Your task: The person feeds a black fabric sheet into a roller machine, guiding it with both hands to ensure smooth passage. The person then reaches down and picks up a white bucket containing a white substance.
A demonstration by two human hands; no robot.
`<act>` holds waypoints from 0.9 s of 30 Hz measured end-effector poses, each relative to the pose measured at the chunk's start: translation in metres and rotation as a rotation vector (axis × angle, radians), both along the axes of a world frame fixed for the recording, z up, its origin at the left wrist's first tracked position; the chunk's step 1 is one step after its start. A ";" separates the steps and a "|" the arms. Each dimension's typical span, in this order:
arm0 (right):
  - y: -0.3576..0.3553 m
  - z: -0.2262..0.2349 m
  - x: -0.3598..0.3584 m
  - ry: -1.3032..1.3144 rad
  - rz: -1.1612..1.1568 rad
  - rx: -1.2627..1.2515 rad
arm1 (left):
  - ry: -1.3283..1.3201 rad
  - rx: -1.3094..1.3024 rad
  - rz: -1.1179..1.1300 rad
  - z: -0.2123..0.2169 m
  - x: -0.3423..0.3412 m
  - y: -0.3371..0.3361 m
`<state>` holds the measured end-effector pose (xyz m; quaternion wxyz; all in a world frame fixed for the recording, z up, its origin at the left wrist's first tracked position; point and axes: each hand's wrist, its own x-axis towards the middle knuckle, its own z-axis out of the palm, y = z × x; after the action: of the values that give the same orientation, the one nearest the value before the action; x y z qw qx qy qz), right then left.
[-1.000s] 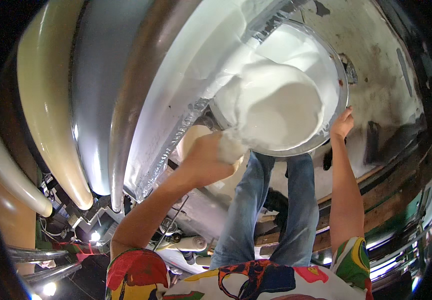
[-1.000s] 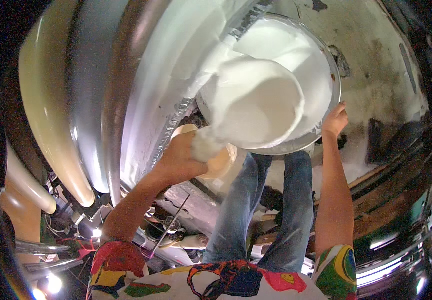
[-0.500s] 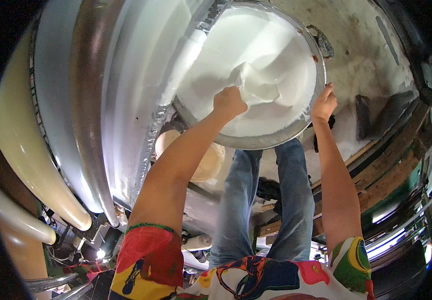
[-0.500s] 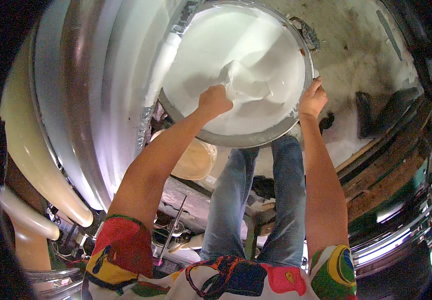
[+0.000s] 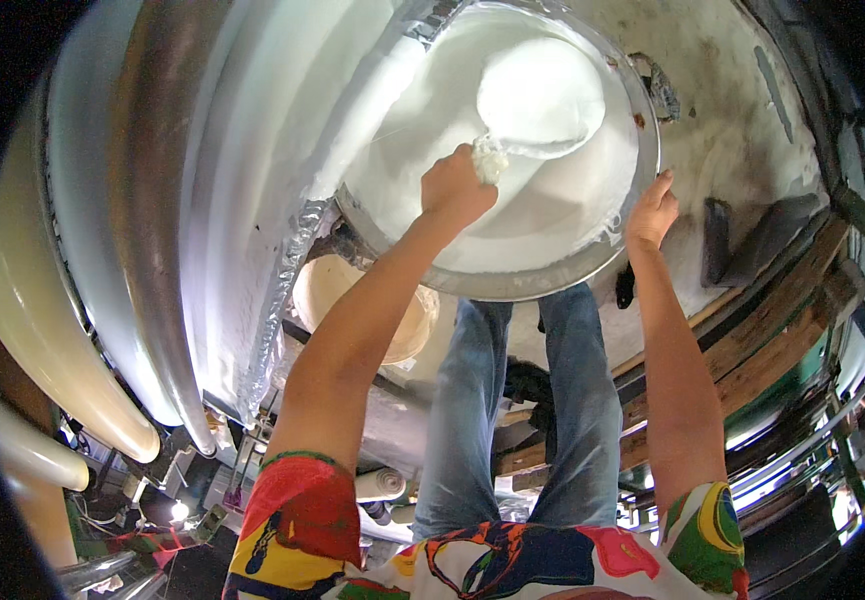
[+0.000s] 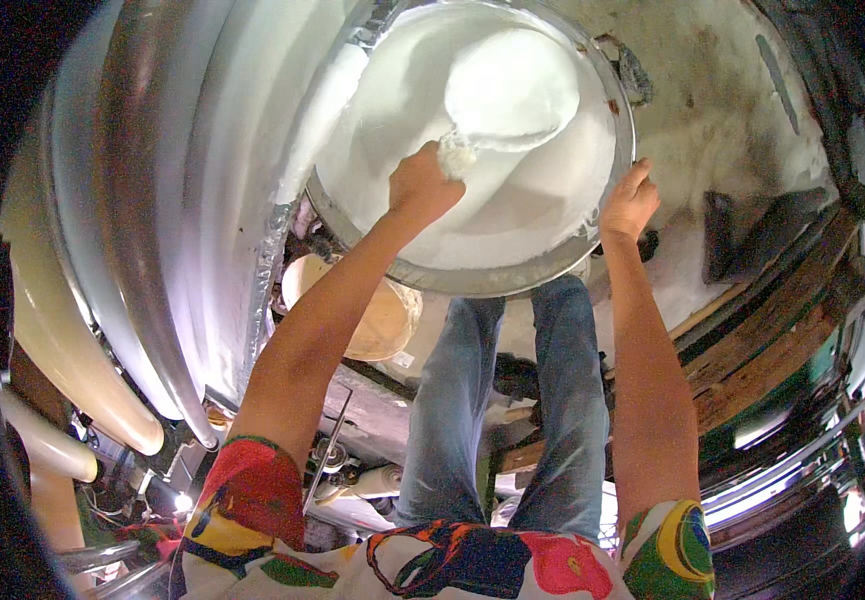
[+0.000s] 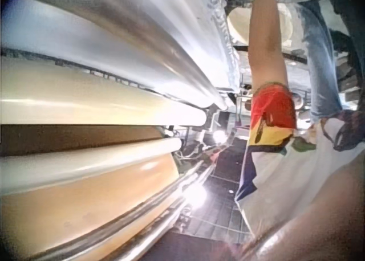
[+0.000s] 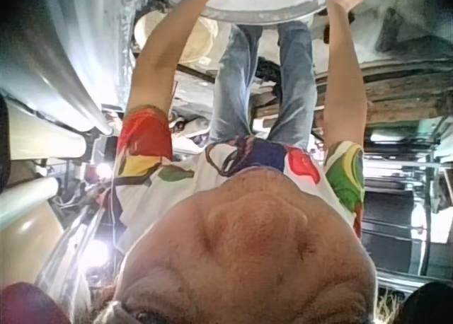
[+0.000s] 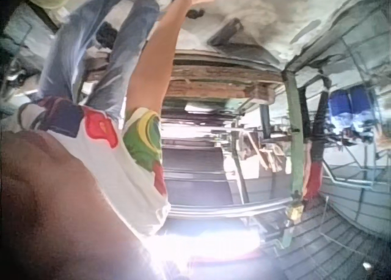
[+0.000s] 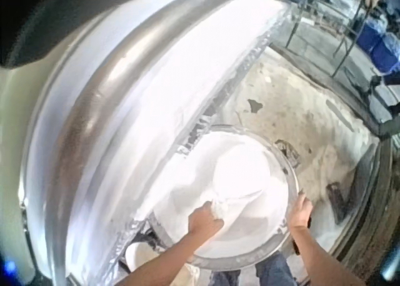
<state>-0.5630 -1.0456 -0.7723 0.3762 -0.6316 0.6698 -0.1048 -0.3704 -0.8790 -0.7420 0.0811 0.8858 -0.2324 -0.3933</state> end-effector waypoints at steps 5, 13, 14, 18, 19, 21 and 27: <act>0.003 0.015 0.014 0.045 -0.049 -0.032 | -0.025 -0.013 -0.010 0.059 0.008 0.026; 0.004 0.008 0.011 -0.006 -0.070 -0.089 | 0.052 -0.055 -0.005 0.165 0.018 0.069; 0.006 0.013 0.016 -0.015 -0.079 -0.097 | 0.095 -0.077 0.010 0.178 0.020 0.074; 0.005 0.013 0.012 -0.012 -0.096 0.001 | 0.256 -0.231 0.123 0.220 0.033 0.088; 0.004 0.019 0.013 0.016 -0.060 0.021 | 0.342 -0.252 0.221 0.227 0.036 0.090; 0.005 0.007 0.007 -0.017 -0.059 -0.082 | 0.411 -0.117 0.281 0.243 0.050 0.091; 0.005 0.021 0.017 0.003 -0.079 0.009 | 0.874 -0.126 0.747 0.264 0.085 0.100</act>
<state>-0.5461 -1.0409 -0.7510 0.3734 -0.6031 0.6953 -0.1154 -0.2856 -0.7789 -0.4779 0.3556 0.6565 0.1283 -0.6528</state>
